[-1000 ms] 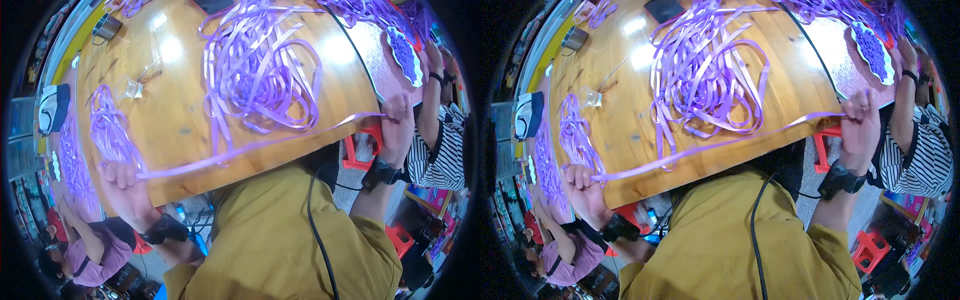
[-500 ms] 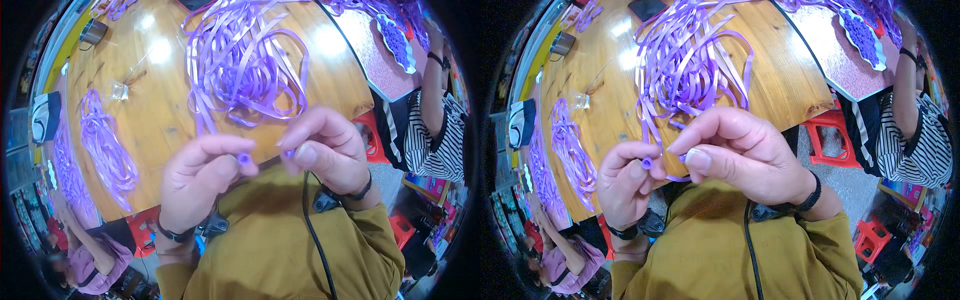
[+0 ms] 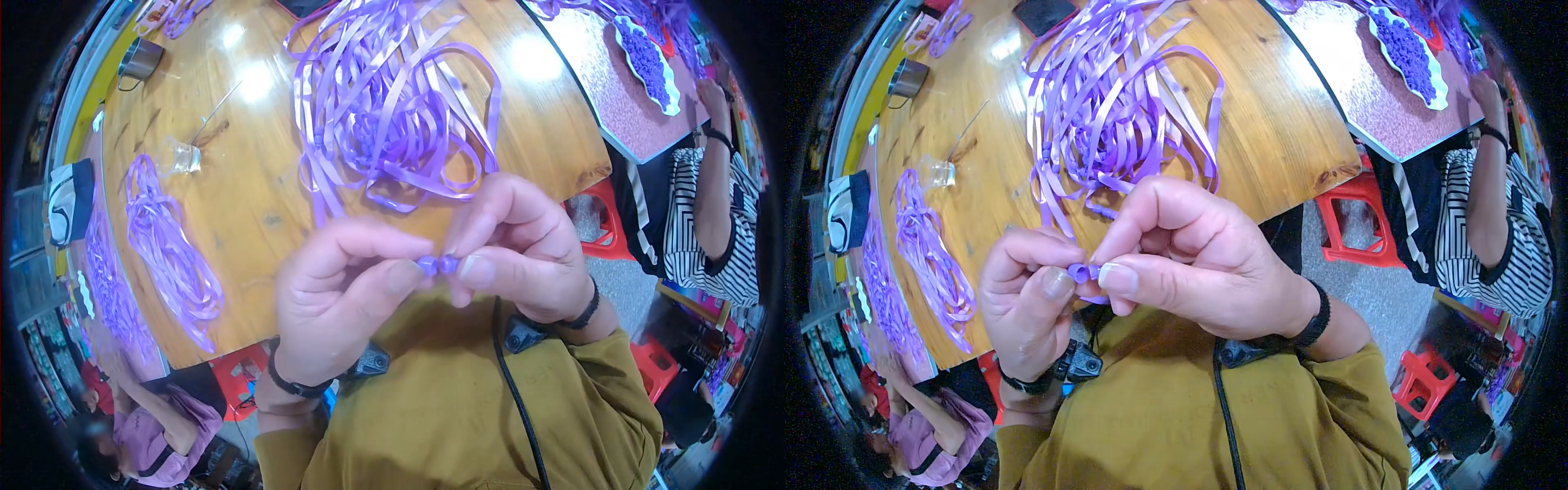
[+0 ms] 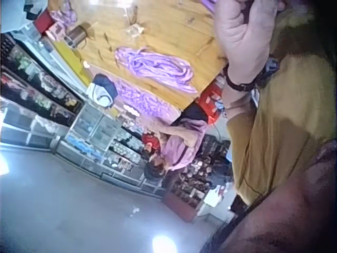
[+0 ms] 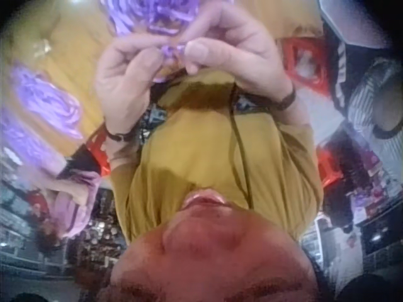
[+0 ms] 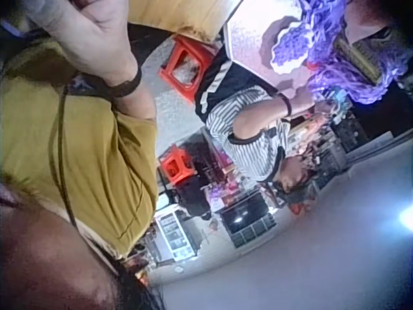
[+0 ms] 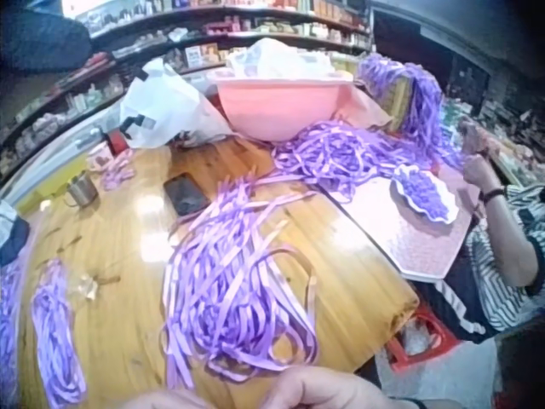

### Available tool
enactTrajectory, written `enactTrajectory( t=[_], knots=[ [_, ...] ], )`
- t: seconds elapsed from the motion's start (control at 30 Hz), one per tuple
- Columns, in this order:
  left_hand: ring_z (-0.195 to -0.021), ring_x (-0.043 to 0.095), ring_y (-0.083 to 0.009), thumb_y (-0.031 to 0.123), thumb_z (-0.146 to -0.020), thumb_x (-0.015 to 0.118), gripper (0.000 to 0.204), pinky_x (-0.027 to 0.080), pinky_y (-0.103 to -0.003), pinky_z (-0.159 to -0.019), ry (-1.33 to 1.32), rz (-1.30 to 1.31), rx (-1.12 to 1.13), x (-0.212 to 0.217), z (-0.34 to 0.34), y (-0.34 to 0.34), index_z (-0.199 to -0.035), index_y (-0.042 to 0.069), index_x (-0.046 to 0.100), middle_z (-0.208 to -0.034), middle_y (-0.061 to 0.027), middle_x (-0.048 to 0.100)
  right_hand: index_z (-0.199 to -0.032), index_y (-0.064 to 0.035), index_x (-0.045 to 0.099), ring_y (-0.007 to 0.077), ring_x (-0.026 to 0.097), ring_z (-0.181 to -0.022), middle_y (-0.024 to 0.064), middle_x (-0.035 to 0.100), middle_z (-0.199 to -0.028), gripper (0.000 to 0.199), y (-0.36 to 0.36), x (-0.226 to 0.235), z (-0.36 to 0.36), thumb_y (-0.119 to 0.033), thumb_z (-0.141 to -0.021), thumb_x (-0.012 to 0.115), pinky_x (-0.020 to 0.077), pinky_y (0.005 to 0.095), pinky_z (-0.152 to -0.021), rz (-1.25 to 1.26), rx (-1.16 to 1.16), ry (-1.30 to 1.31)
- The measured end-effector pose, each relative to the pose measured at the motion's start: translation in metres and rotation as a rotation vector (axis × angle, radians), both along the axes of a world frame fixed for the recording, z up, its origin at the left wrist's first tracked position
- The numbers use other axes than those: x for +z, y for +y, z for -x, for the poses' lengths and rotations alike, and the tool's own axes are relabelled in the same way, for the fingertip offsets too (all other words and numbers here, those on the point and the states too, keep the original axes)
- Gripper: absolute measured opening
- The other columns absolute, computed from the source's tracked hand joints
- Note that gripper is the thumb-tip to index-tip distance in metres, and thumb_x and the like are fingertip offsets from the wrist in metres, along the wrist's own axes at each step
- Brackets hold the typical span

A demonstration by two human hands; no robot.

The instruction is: Tie purple ribbons into small bows at a workbench.

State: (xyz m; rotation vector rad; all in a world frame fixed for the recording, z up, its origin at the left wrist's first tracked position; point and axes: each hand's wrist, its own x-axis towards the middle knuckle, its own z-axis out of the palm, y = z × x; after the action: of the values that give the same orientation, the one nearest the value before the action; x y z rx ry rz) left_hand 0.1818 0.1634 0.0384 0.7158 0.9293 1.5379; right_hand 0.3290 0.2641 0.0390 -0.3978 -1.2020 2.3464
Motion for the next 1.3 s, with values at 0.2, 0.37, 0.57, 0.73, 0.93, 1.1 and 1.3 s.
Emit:
enactTrajectory(
  t=[0.2,0.37,0.57,0.73,0.93,1.1,1.3],
  knots=[
    [-0.084,0.056,-0.0107,0.000,-0.084,0.051,0.015,0.045,-0.023,-0.075,0.037,-0.046,0.033,-0.001,-0.001,0.003,-0.099,-0.003,0.052,-0.090,-0.0073,0.057,-0.085,-0.0009,0.045,0.0136,0.053,-0.063,0.0104,0.055,-0.073,0.010,0.002,-0.004,0.002,-0.005,-0.081,0.054,0.0423,0.0251,-0.062,0.024,0.013,0.012],
    [-0.084,0.056,-0.0119,-0.003,-0.083,0.051,0.014,0.045,-0.023,-0.074,0.222,-0.063,0.056,0.000,-0.001,0.001,-0.097,-0.004,0.052,-0.091,-0.0082,0.057,-0.084,-0.0007,0.046,0.0126,0.053,-0.063,0.0101,0.055,-0.074,0.010,0.002,-0.002,0.002,-0.005,-0.081,0.054,0.0417,0.0235,-0.061,0.025,0.026,0.004],
    [-0.082,0.056,-0.0120,-0.004,-0.083,0.051,0.015,0.045,-0.023,-0.073,0.168,-0.096,0.045,-0.002,-0.003,0.000,-0.098,-0.004,0.052,-0.091,-0.0094,0.057,-0.085,-0.0001,0.046,0.0127,0.054,-0.065,0.0105,0.055,-0.076,0.009,-0.001,-0.001,0.002,-0.002,-0.081,0.054,0.0425,0.0233,-0.062,-0.019,0.022,-0.031],
    [-0.080,0.056,-0.0115,-0.004,-0.083,0.051,0.015,0.045,-0.022,-0.070,0.234,-0.100,0.092,-0.003,-0.009,-0.004,-0.098,-0.004,0.051,-0.090,-0.0091,0.056,-0.087,-0.0001,0.046,0.0132,0.054,-0.068,0.0103,0.055,-0.079,0.011,-0.009,-0.003,-0.001,0.002,-0.080,0.054,0.0425,0.0234,-0.062,-0.330,-0.068,-0.070],
    [-0.076,0.055,-0.0093,-0.002,-0.083,0.052,0.016,0.044,-0.020,-0.069,0.610,-0.075,0.071,-0.001,-0.008,-0.010,-0.099,-0.003,0.051,-0.089,-0.0072,0.056,-0.089,-0.0007,0.046,0.0146,0.055,-0.069,0.0099,0.055,-0.080,0.017,-0.015,-0.006,-0.008,0.007,-0.077,0.056,0.0427,0.0241,-0.061,-0.738,-0.137,-0.136],
    [-0.077,0.054,-0.0087,0.001,-0.085,0.052,0.015,0.043,-0.020,-0.070,0.145,0.095,0.060,0.004,-0.014,-0.008,-0.099,-0.003,0.052,-0.085,-0.0045,0.056,-0.088,-0.0010,0.047,0.0153,0.055,-0.068,0.0094,0.055,-0.079,0.017,-0.015,-0.006,-0.007,0.007,-0.077,0.057,0.0430,0.0246,-0.061,-0.759,-0.165,-0.134],
    [-0.075,0.055,-0.0090,0.002,-0.083,0.054,0.016,0.044,-0.020,-0.067,0.058,0.174,0.048,-0.001,-0.009,-0.007,-0.098,-0.003,0.053,-0.083,-0.0046,0.058,-0.087,-0.0009,0.048,0.0150,0.056,-0.068,0.0088,0.055,-0.078,0.016,-0.014,-0.006,-0.005,0.007,-0.077,0.056,0.0429,0.0241,-0.060,-0.749,-0.171,-0.156]
  ],
)
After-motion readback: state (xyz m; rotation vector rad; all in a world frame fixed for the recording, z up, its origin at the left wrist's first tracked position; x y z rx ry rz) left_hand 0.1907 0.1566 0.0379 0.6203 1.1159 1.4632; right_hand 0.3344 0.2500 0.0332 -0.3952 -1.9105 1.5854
